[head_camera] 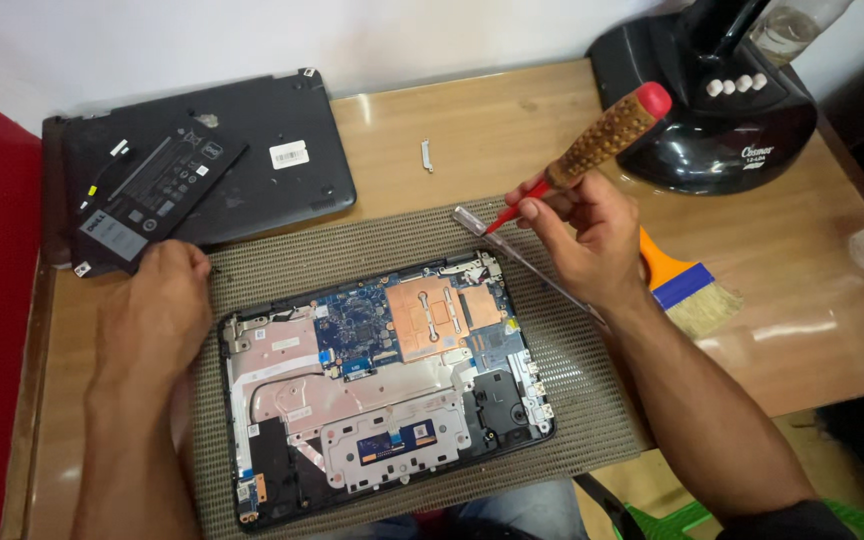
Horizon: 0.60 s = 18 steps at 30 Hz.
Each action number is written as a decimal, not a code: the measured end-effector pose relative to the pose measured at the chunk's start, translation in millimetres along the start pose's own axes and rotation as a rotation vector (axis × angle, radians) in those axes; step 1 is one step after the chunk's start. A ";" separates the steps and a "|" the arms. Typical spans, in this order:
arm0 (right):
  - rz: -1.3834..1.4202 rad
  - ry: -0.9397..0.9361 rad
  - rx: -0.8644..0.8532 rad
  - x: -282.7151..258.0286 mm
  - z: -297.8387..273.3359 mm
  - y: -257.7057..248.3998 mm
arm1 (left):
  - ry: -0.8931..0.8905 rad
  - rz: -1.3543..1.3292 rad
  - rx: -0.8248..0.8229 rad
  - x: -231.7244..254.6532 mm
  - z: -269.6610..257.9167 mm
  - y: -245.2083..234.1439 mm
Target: The person uses a screwdriver to remove screws from a disassembled laptop motherboard. They then use their hands to disconnect ribbon cables and remove a metal bracket from the laptop chassis.
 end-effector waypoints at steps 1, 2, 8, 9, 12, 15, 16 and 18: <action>-0.002 0.000 0.006 0.0 -0.3 0.3 | 0.006 0.002 0.000 3.1 -3.0 -4.1; 0.002 0.015 0.011 0.7 -0.6 0.3 | 0.031 -0.187 0.047 7.0 -6.0 -10.2; 0.140 0.047 0.037 1.0 -3.9 2.1 | 0.174 -1.060 0.154 38.3 -16.8 -19.9; 0.174 0.054 0.038 0.1 -4.4 2.6 | 0.251 -1.201 0.156 43.6 -17.5 -19.3; 0.288 -0.040 0.041 8.5 -5.7 -1.9 | 0.386 -1.391 0.178 73.6 -19.4 -24.7; 0.283 -0.040 0.014 -0.5 -8.3 1.2 | 0.455 -1.464 -0.002 117.5 -34.3 -43.1; 0.284 -0.042 0.011 -0.2 -10.0 2.0 | 0.455 -1.464 0.003 125.7 -36.7 -40.4; 0.309 -0.056 0.009 0.2 -11.7 2.1 | 0.467 -1.579 -0.160 147.2 -39.4 -32.1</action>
Point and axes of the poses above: each hand's wrist, its own z-axis towards the middle knuckle, its own y-axis out of the palm, x = y × z, the point moved 4 cm from there along z, towards the middle knuckle, and after that the axes turned 11 degrees about z, right-handed, at the moved point
